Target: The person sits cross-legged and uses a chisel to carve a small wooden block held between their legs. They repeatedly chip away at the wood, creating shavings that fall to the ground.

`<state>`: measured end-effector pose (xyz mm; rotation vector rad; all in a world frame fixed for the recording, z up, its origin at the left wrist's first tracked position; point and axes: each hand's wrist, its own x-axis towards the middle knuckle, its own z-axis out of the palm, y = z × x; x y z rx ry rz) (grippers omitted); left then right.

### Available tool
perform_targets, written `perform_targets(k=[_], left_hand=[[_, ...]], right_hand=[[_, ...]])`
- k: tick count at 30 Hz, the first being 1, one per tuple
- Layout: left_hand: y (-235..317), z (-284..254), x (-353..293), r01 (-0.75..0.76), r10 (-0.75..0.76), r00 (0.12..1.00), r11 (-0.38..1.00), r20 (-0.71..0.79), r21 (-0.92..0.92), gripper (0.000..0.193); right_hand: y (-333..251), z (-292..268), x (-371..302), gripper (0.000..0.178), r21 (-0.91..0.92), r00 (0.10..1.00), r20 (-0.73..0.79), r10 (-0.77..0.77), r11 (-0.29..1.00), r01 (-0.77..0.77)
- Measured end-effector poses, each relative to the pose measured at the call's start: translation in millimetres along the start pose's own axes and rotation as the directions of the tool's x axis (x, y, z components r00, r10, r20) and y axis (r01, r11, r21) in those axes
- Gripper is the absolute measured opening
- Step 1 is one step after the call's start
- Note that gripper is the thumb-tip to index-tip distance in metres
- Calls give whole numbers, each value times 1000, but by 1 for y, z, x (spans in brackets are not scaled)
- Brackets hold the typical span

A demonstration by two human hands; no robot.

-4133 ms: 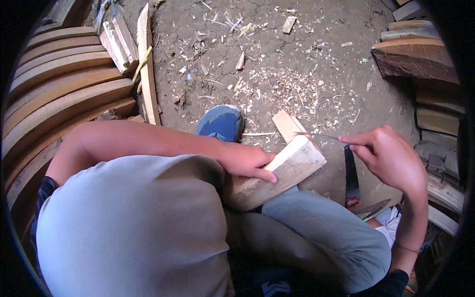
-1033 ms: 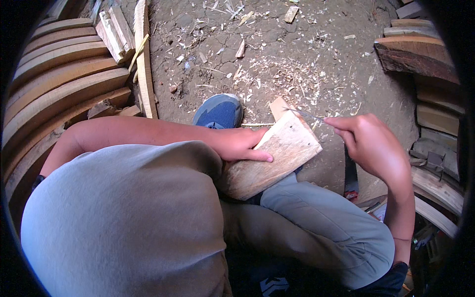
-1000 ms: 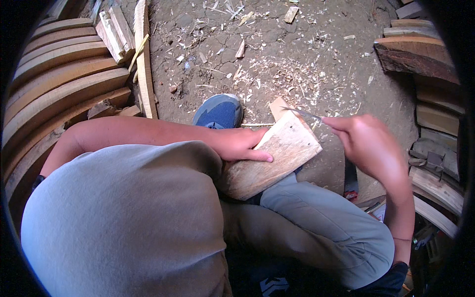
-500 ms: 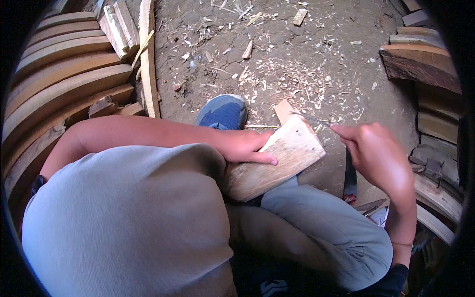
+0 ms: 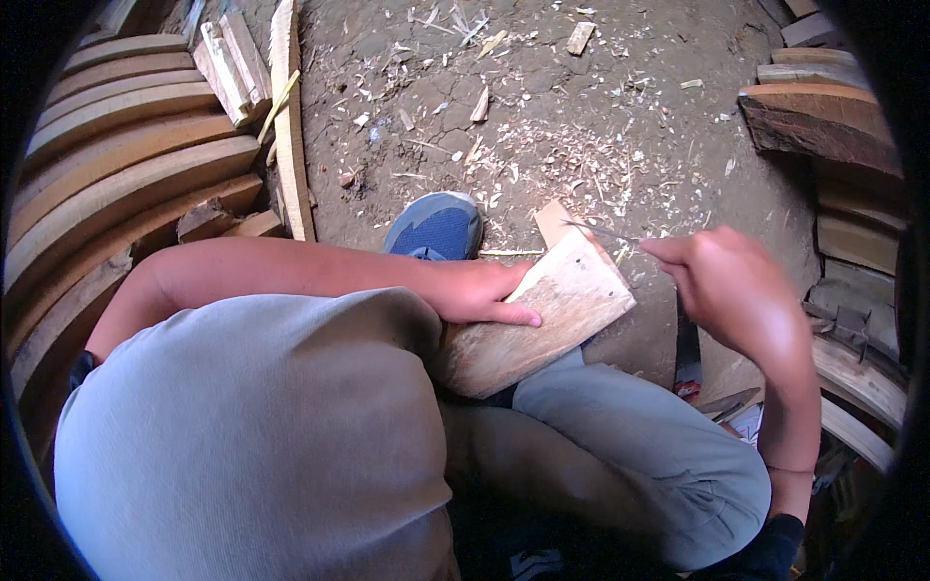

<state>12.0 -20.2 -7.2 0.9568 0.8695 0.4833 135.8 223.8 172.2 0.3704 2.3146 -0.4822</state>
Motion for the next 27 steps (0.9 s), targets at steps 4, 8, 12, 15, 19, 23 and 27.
perform_targets(k=[4, 8, 12, 15, 19, 23, 27], left_hand=[[1, 1, 3, -125, 126, 992, 990, -20, 59, 77], [1, 7, -4, -84, 86, 996, 995, -39, 47, 78], [7, -2, 7, -118, 119, 993, 989, -5, 87, 78], [-2, 6, -4, -16, 19, 999, 998, -32, 66, 76], [2, 1, 1, -73, 73, 997, 995, -7, 70, 75], [6, 0, 0, -7, 6, 1000, 999, 20, 38, 76], [6, -2, 1, -66, 65, 998, 996, 18, 61, 77]], right_hand=[[-16, -8, -3, 26, -19, 991, 111, 74, 997, -72], [-15, -3, 6, 26, -13, 998, 66, -19, 1000, 19], [-2, 2, -1, 26, -117, 998, -51, -35, 993, 29], [-14, -4, 9, 26, -94, 999, 20, -32, 995, 34], [2, 10, 18, 26, -139, 999, 34, -12, 990, 17], [3, -7, 5, 27, -143, 1000, 7, 27, 989, -25], [8, -8, 6, 28, -70, 998, 20, 68, 995, -66]])
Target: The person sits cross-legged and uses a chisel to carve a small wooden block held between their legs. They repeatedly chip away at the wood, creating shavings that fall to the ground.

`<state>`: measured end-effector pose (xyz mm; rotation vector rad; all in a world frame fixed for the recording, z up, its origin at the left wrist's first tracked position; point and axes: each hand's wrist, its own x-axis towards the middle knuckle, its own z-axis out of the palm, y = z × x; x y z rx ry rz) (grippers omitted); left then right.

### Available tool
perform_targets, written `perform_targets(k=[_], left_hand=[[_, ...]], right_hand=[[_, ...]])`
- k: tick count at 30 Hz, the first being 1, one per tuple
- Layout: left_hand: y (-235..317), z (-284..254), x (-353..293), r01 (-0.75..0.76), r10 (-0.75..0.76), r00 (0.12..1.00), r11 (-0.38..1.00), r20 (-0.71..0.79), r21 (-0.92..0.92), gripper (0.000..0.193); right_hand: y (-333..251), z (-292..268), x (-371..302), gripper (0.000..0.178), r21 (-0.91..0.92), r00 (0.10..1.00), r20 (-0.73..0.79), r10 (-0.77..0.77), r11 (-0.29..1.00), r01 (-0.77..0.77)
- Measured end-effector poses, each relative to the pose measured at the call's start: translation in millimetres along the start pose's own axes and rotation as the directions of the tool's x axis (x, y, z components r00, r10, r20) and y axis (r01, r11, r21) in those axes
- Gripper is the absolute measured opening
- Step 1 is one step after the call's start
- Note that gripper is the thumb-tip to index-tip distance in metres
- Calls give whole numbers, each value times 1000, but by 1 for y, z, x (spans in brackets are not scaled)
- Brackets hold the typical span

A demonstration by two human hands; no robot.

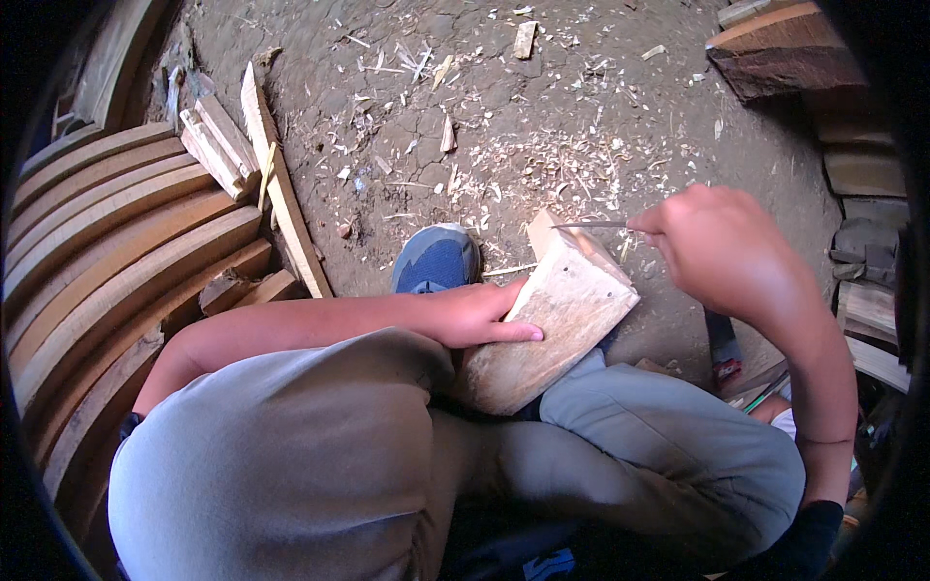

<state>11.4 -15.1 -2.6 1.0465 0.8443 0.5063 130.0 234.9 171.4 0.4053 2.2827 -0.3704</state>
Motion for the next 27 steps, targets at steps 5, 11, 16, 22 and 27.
perform_targets(k=[5, 11, 16, 22, 27], left_hand=[[2, -1, 0, 40, -39, 999, 999, 10, -23, 77], [-7, 2, 2, -9, 9, 1000, 999, -4, -38, 75], [-9, 2, 4, -21, 21, 1000, 1000, 10, 14, 72], [7, -3, -2, 82, -81, 996, 995, 21, -51, 76], [-9, 3, 2, -6, 8, 999, 999, -39, 42, 78]], right_hand=[[2, -6, -4, 28, 61, 999, 34, 16, 998, -18], [3, -23, -5, 27, 24, 999, 42, -21, 1000, 20], [-4, -27, 0, 24, -77, 997, 81, -14, 997, 20], [-6, -5, -20, 18, -120, 948, -232, -217, 974, 194], [-18, -15, -27, 14, -91, 940, -257, -226, 974, 209]])
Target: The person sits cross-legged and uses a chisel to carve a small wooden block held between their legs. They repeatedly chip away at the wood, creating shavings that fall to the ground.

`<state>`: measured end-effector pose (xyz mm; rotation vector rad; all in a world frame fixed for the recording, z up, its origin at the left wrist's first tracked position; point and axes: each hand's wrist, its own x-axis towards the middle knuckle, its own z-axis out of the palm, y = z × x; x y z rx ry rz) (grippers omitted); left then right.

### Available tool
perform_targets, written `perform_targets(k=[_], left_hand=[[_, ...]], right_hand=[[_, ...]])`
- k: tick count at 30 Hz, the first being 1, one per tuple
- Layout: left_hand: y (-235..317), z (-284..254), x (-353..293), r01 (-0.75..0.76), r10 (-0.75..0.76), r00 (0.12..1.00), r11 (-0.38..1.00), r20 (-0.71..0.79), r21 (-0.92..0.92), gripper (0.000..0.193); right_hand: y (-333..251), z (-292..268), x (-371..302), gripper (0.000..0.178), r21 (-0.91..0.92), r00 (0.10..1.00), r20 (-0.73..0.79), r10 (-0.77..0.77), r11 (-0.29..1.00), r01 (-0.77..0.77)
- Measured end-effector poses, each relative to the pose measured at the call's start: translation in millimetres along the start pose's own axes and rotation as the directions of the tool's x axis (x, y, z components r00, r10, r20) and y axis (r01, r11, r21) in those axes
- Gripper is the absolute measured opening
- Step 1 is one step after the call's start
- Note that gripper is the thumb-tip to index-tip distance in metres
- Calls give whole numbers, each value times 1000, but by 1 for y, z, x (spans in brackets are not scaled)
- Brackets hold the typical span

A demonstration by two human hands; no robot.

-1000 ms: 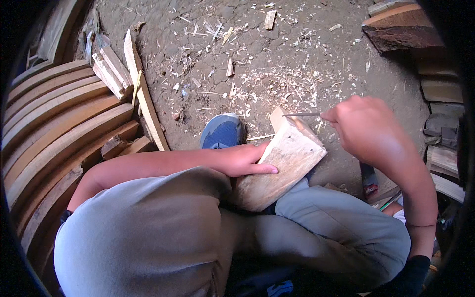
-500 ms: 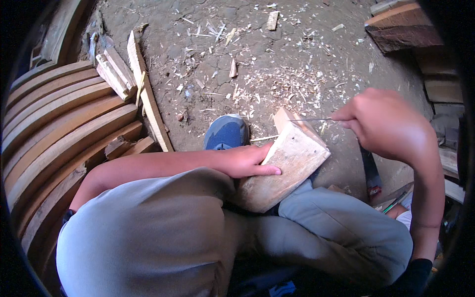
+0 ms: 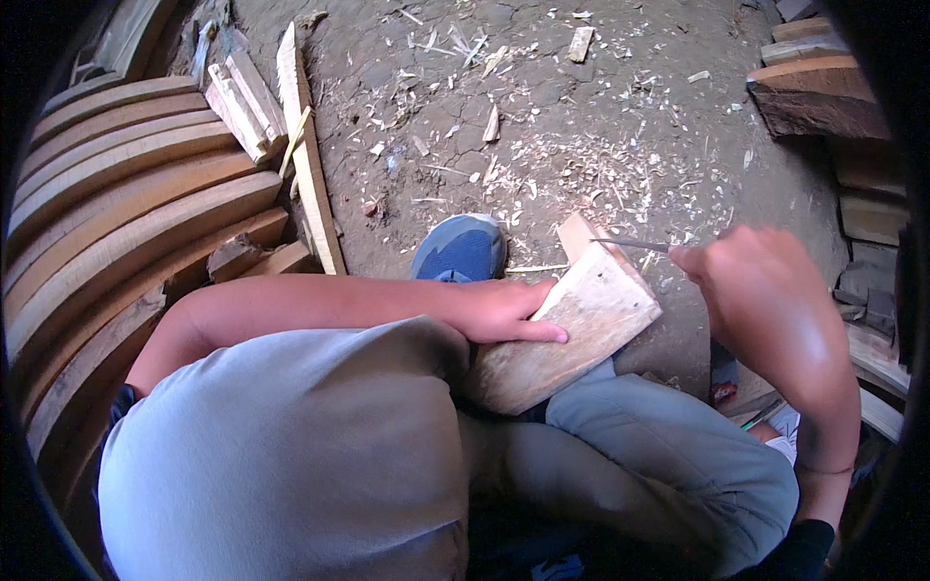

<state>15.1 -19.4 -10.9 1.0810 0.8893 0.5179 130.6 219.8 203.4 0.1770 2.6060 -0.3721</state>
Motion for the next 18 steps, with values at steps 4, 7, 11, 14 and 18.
perform_targets(k=[4, 7, 11, 14, 18], left_hand=[[3, 0, -3, 10, -9, 999, 999, 32, -42, 77], [10, -3, -4, 43, -42, 999, 999, 33, -33, 77], [1, -2, -1, -39, 39, 999, 999, 0, -27, 78], [-1, 5, -4, 3, -2, 1000, 998, 10, -55, 78], [4, -3, 2, -43, 43, 999, 999, 4, -26, 78]], right_hand=[[0, -1, 1, 14, -8, 1000, 11, -23, 1000, 23], [-1, 5, 2, 15, -2, 998, 44, -40, 999, 40], [1, 15, 8, 17, -39, 994, 96, -47, 998, 51], [-1, 8, 7, 19, -80, 995, 86, -52, 995, 59], [2, 14, 22, 19, -132, 973, 226, 50, 991, -21]])
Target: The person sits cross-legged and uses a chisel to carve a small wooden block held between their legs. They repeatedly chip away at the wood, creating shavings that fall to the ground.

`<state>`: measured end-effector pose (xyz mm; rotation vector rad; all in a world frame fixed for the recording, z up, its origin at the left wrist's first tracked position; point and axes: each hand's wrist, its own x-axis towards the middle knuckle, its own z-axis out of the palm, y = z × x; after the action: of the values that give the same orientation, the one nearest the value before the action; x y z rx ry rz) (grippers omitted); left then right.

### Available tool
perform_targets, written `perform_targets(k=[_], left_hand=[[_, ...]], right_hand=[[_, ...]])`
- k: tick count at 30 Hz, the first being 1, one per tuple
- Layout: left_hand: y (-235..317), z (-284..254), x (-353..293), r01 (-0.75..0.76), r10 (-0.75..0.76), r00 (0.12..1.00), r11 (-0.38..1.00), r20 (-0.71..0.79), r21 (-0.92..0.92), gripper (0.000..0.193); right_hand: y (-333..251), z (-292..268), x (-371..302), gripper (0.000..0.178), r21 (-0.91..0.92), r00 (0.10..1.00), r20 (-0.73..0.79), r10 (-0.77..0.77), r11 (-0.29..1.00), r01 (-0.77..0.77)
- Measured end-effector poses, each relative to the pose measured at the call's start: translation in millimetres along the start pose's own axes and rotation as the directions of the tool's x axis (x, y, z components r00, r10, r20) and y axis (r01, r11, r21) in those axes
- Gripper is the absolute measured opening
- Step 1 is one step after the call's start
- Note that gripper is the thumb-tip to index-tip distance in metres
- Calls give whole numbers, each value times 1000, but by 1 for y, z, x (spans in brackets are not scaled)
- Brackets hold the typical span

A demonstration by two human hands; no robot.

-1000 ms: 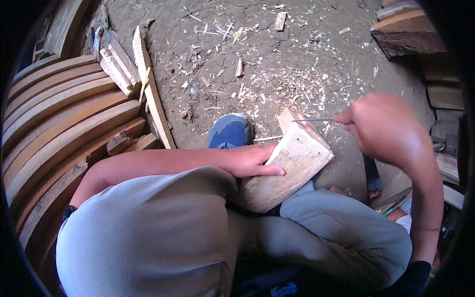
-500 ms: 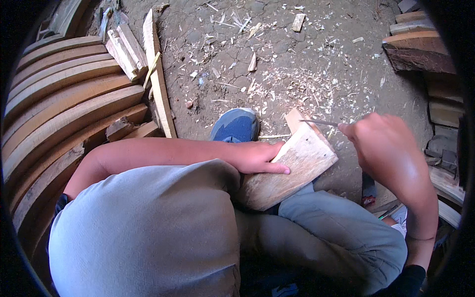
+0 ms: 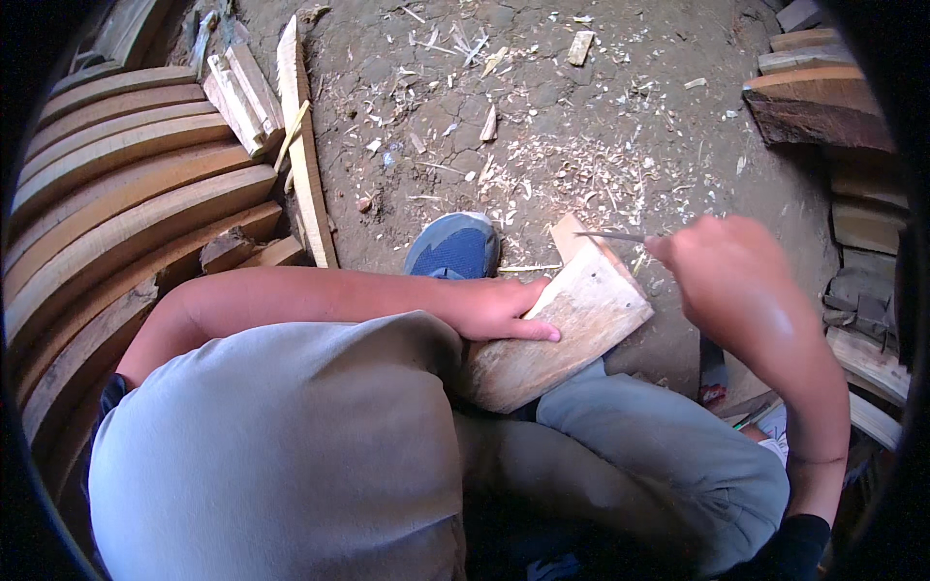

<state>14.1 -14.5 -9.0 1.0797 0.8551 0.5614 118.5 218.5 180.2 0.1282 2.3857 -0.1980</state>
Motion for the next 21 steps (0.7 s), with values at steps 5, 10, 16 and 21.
perform_targets(k=[5, 10, 16, 21], left_hand=[[2, 0, -4, 36, -35, 999, 998, 20, -60, 77], [2, 1, -5, 87, -87, 996, 996, 25, -22, 76], [-2, 6, -7, -11, 10, 999, 1000, -32, -21, 76], [0, 2, -7, 43, -42, 999, 998, 15, -52, 76]], right_hand=[[-4, 9, 2, 20, -26, 996, -74, -47, 999, 45], [-1, -4, -6, 21, -99, 980, -191, -46, 995, 27], [-9, -13, 16, 19, -78, 998, 7, 68, 995, -67], [-11, -7, 24, 18, -108, 998, 24, 64, 992, -61]])
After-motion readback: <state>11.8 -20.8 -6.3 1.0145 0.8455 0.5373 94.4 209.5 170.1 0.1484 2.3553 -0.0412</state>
